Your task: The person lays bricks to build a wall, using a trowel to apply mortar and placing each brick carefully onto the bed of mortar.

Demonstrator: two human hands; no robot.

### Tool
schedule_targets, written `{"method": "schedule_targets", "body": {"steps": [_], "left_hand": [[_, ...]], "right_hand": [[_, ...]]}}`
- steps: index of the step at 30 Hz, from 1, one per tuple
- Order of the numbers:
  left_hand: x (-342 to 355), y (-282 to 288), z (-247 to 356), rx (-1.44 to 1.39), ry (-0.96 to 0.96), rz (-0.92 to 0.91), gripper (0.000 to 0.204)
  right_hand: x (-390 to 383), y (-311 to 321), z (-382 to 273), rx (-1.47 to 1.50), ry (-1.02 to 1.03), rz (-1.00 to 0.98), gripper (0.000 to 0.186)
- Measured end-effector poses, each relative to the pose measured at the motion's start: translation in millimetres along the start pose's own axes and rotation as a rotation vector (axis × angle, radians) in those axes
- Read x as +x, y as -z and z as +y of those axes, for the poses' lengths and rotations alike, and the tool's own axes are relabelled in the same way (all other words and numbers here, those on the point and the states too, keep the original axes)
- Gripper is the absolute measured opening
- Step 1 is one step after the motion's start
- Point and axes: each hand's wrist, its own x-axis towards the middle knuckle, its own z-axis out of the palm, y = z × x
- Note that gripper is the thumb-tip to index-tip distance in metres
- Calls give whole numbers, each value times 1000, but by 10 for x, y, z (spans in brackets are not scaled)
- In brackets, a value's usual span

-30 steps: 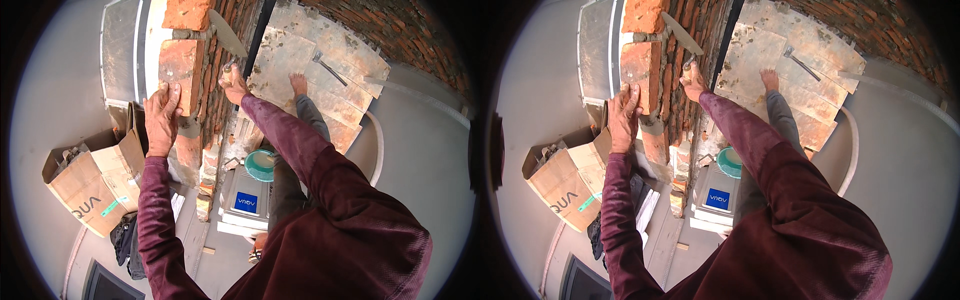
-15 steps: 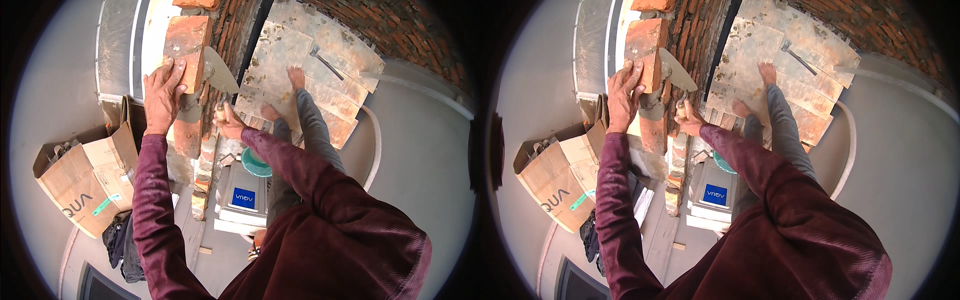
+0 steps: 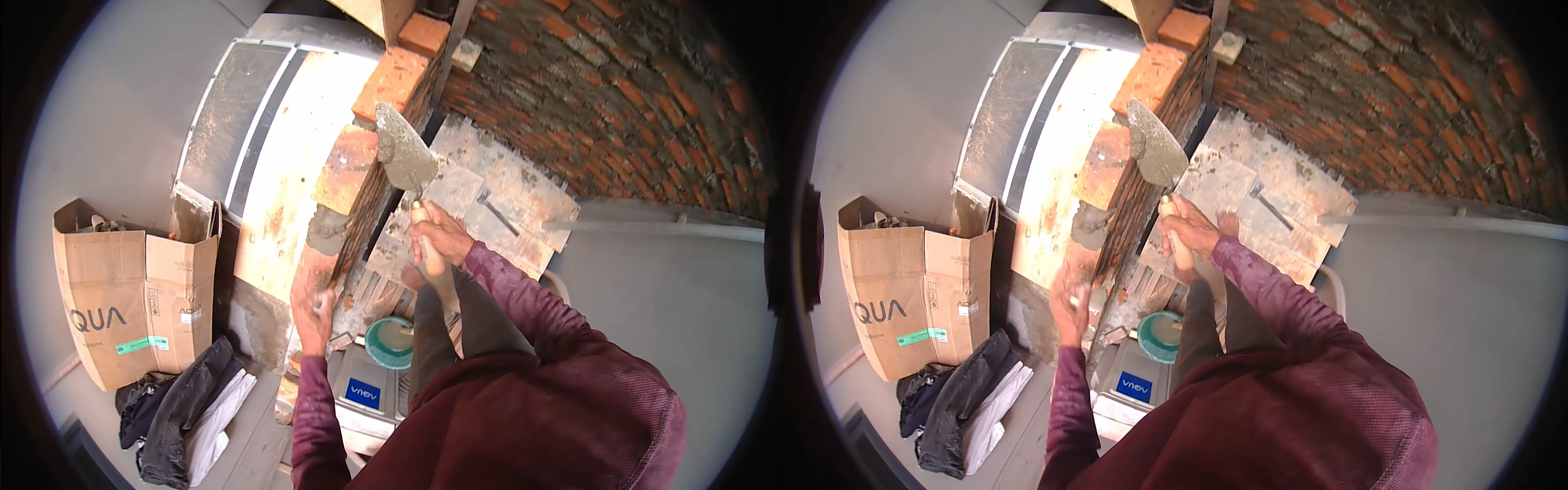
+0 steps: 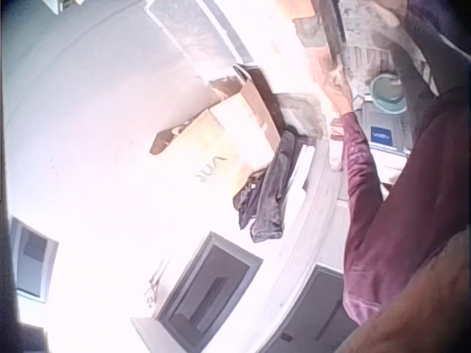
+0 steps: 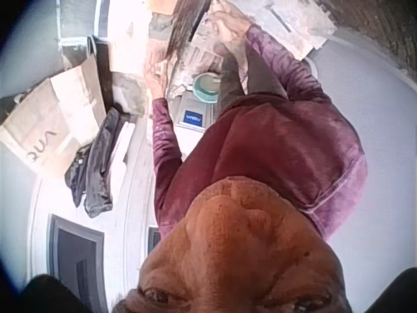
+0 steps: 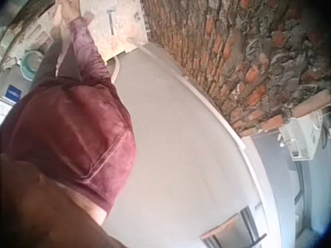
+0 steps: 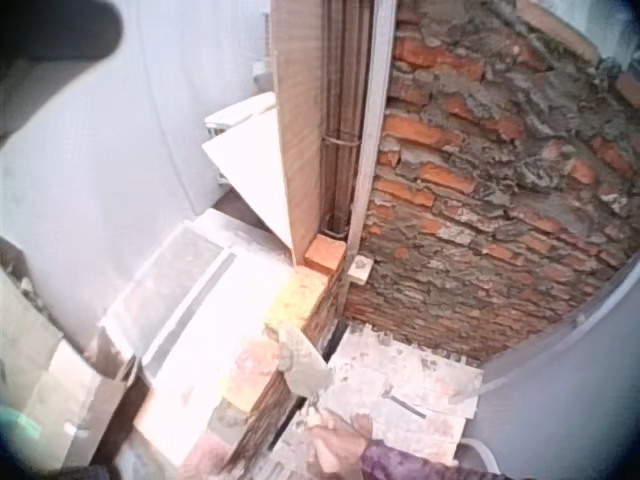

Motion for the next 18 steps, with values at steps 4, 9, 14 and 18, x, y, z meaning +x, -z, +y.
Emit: {"method": "schedule_targets", "body": {"steps": [4,9,14,18], "left_hand": [[-1633,-44,-918,273,143,-225,43],[-3269,-297,-1231,48,634,-414,45],[-3889,-648,-1040,-192,811,-271,45],[-3800,-795,-962,-213,833,-169,40]], "right_hand": [[355,-57,-612,-593,48,229,37],[967,186,-329,-1223,266,375,41],[929,113,-334,-1291,254,447,39],[540,-176,-557,-1099,52,326,33]]}}
